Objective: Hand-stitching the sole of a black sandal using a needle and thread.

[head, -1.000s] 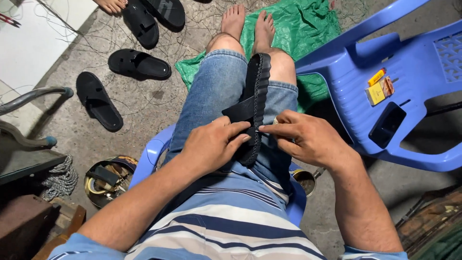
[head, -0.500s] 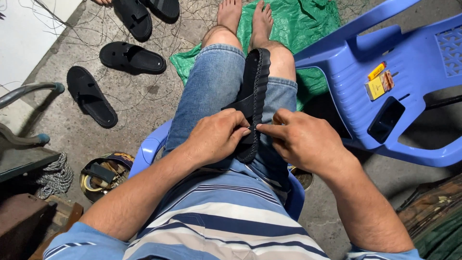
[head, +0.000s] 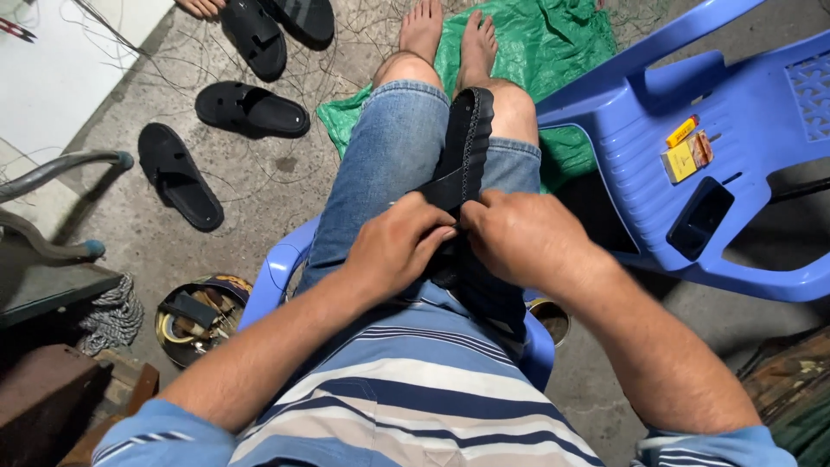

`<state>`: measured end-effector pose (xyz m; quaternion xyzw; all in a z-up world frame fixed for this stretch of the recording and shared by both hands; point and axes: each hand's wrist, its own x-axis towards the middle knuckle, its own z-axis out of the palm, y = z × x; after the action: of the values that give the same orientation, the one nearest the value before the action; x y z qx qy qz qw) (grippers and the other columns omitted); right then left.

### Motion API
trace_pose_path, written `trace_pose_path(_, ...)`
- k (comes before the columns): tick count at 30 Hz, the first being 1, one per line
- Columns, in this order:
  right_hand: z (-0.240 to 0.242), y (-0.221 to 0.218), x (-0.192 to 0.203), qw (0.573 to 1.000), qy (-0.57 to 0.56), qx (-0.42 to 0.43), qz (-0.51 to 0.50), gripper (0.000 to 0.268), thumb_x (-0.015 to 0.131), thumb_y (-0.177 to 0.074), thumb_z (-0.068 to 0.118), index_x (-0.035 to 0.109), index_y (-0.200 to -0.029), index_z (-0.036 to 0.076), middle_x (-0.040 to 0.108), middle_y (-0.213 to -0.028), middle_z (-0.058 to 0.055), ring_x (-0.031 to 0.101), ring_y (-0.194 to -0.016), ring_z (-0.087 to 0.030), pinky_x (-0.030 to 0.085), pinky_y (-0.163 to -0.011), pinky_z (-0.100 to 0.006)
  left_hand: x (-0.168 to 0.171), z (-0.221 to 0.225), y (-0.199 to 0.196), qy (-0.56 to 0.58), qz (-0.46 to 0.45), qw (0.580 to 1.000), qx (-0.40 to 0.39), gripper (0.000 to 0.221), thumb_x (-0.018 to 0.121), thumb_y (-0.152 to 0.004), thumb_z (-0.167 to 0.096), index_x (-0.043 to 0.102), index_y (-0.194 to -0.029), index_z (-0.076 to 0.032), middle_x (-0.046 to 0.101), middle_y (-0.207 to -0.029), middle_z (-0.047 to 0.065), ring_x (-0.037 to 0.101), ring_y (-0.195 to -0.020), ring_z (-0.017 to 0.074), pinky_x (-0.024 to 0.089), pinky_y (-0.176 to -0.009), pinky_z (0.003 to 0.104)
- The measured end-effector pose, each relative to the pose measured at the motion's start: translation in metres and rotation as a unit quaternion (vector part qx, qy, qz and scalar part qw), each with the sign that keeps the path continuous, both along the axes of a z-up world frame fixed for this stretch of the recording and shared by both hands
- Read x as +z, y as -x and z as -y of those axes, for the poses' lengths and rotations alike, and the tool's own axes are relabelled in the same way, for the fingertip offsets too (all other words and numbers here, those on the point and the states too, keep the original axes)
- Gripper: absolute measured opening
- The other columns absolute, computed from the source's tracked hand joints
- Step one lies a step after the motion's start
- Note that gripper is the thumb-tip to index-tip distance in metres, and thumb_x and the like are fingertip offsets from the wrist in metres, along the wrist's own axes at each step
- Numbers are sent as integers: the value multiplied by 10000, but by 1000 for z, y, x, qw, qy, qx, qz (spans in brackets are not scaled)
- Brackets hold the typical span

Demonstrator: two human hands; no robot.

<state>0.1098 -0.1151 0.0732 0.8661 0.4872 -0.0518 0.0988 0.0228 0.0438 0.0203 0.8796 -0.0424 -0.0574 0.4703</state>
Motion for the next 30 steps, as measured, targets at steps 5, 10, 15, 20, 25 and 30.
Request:
trace_pose_path(5, -15, -37, 18, 955, 106, -48, -271, 167, 576, -687, 346, 640, -771, 217, 656, -788, -38, 642, -812, -312, 529, -705, -440, -14, 1, 48, 2, 50, 994, 92, 167, 586, -859, -213, 556, -1014, -156, 569, -938, 39, 611, -906, 273, 507, -725, 350)
trace_pose_path(10, -31, -48, 28, 926, 129, -98, -342, 185, 602, -674, 307, 692, -796, 201, 696, -765, -74, 643, -834, -340, 515, -744, -439, 2, -9, 53, 22, -77, 994, 73, 117, 597, -835, -182, 657, -931, -152, 658, -793, 62, 645, -805, 283, 524, -645, 351)
trace_pose_path(15, -35, -59, 27, 919, 167, -122, -336, 180, 657, -648, 347, 727, -803, 290, 704, -715, 18, 672, -771, -241, 520, -699, -366, 30, -21, 50, -15, -184, 983, -10, 154, 604, -808, -188, 687, -929, -141, 680, -822, 92, 645, -825, 315, 521, -670, 400)
trace_pose_path(20, -36, -65, 39, 905, 136, -163, -369, 180, 670, -654, 306, 729, -818, 259, 714, -729, 11, 666, -770, -250, 504, -696, -373, 26, -9, 47, 370, -97, 918, 106, 93, 659, -776, -139, 672, -848, -81, 611, -1145, 78, 632, -867, 167, 535, -722, 321)
trace_pose_path(25, -39, -67, 43, 901, 122, -165, -383, 182, 678, -665, 284, 728, -835, 239, 716, -746, 3, 666, -777, -257, 502, -700, -379, 7, 16, 38, 461, -67, 865, 186, 112, 655, -801, -45, 678, -910, -30, 640, -852, 73, 591, -701, 84, 536, -598, 216)
trace_pose_path(30, -38, -68, 42, 899, 138, -164, -382, 171, 678, -680, 281, 734, -834, 232, 716, -737, -10, 664, -758, -263, 497, -686, -374, -11, 27, 38, 378, -250, 844, 289, 166, 624, -815, -75, 661, -977, -67, 658, -794, 72, 584, -657, 86, 567, -531, 205)
